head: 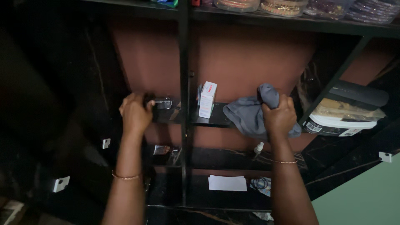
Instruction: The person wipes the interior surfaces of a dark wooden shelving unit with a gray cloth. They move several items including a white tub, a small box, and a watch to access and clean the shelf surfaces, then place them back.
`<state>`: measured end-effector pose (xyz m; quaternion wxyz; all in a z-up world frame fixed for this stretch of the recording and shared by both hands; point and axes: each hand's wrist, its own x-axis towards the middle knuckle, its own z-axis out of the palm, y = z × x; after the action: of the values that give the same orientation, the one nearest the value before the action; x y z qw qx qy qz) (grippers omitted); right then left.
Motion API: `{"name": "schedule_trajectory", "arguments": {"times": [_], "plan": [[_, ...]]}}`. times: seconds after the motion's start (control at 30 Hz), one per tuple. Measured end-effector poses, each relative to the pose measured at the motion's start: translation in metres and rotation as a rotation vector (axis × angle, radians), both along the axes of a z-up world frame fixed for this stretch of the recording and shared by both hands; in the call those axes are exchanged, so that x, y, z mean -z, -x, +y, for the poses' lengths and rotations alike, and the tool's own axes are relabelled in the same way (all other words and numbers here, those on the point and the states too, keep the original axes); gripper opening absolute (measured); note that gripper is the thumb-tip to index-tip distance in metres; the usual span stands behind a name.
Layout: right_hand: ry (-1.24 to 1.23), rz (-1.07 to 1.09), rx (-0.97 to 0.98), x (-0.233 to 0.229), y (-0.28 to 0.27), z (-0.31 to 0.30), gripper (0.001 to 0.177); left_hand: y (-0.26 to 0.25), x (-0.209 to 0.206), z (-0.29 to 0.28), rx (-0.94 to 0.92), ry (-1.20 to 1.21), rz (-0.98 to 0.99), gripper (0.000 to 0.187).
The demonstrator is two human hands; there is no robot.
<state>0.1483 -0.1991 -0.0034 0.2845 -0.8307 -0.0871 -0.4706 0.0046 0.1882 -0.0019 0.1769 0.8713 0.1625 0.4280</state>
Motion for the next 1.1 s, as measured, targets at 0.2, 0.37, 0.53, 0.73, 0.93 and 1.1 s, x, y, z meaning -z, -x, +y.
{"name": "schedule_trajectory", "arguments": {"times": [0.2, 0.37, 0.53, 0.73, 0.93, 1.1], "plan": [[-0.005, -0.034, -0.004, 0.004, -0.002, 0.000, 0.048, -0.007, 0.003, 0.012, 0.093, 0.038, 0.159, 0.043], [0.000, -0.028, -0.014, 0.000, 0.001, 0.001, 0.054, -0.008, -0.001, 0.007, 0.129, 0.164, 0.172, 0.035], [-0.012, -0.024, -0.014, 0.001, 0.001, 0.001, 0.055, -0.009, -0.010, 0.008, 0.268, -0.001, 0.184, 0.039], [-0.011, 0.026, 0.010, 0.001, 0.000, 0.001, 0.053, -0.012, -0.033, -0.003, 0.065, 0.031, 0.598, 0.046], [-0.038, 0.041, -0.002, 0.001, 0.000, 0.002, 0.056, -0.006, -0.047, -0.010, 0.028, 0.069, 0.705, 0.057], [-0.041, 0.028, -0.002, 0.001, 0.000, 0.001, 0.055, -0.010, -0.035, -0.004, 0.068, 0.044, 0.618, 0.053]]}}
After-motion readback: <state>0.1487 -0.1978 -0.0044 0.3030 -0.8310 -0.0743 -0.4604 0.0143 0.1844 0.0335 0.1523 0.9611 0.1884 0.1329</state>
